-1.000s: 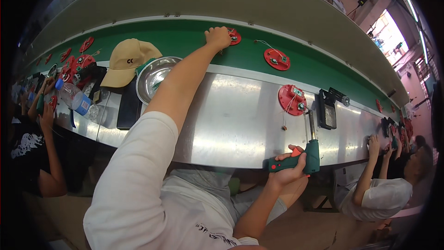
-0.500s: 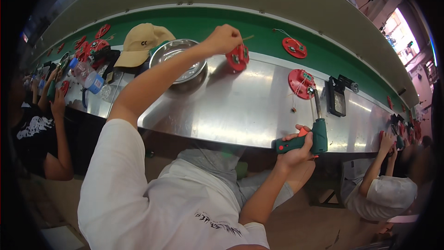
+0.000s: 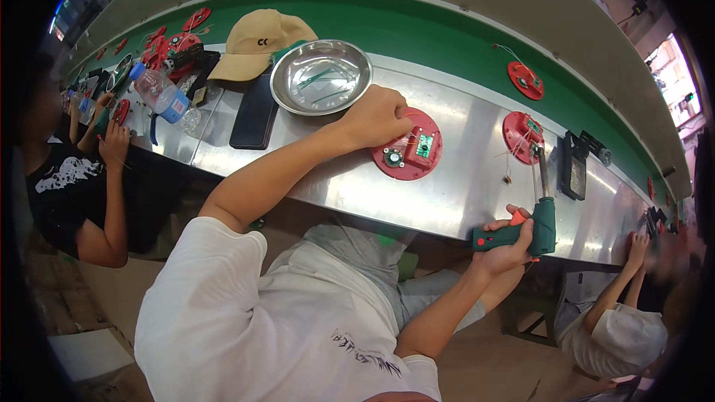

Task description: Soldering components and wires onto small circuit boards on an assembly line.

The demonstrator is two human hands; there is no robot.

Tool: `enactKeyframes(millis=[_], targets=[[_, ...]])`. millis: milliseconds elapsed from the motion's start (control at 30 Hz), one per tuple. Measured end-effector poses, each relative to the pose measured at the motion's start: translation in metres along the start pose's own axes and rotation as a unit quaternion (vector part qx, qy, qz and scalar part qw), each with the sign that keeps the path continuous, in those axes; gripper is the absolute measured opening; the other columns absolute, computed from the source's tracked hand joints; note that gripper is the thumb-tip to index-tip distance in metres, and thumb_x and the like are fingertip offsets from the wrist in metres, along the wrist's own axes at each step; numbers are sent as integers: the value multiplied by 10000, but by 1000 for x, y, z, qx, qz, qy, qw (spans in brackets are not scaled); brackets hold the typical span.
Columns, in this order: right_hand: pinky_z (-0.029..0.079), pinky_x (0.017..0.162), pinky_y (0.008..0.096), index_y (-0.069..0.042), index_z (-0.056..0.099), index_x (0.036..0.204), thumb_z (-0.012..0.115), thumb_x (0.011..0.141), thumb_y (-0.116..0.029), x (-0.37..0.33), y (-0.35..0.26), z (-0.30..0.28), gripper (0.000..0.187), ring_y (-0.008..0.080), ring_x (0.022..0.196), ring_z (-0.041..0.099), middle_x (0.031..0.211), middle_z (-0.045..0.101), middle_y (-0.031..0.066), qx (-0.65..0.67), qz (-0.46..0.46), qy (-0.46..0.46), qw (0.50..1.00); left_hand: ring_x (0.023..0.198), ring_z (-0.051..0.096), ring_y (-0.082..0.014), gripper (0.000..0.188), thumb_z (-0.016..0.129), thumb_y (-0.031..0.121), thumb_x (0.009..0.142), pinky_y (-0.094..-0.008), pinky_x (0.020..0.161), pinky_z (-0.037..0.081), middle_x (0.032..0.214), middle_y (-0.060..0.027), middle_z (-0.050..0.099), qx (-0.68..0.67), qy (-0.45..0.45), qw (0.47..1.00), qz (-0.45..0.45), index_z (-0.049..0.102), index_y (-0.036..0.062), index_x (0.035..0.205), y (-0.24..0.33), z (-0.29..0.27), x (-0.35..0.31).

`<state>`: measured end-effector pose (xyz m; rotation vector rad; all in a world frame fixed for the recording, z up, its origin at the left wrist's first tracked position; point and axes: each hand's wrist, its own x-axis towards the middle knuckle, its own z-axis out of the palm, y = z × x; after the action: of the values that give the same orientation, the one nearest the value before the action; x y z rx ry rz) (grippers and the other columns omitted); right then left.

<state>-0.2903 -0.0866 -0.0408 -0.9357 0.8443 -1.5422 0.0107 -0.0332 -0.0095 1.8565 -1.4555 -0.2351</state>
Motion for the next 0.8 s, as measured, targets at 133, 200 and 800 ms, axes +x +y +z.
enactKeyframes(millis=[133, 200, 800], targets=[[452, 475, 286, 43, 606, 1042, 458, 1015, -306, 0, 0, 3, 381, 149, 499, 545, 925, 664, 169, -18, -12, 16, 1000, 645, 638, -261, 228, 725, 186, 762, -357, 643, 518, 730, -139, 686, 43, -60, 996, 51, 693, -35, 805, 1, -5, -2], [451, 476, 283, 44, 608, 1034, 462, 1012, -309, 0, 1, 1, 383, 146, 497, 545, 923, 663, 169, -26, -15, 10, 999, 701, 661, -296, 241, 715, 208, 792, -378, 705, 533, 782, -153, 705, 62, 20, 984, 164, 707, -26, 852, -4, -16, -3], [418, 457, 268, 32, 602, 1018, 448, 1008, -326, 3, -6, 9, 390, 132, 490, 531, 730, 625, 103, -36, 21, -32, 999, 849, 702, -351, 174, 590, 89, 803, -417, 801, 548, 884, -213, 719, 178, -75, 965, -177, 722, -5, 869, -100, -105, 16]])
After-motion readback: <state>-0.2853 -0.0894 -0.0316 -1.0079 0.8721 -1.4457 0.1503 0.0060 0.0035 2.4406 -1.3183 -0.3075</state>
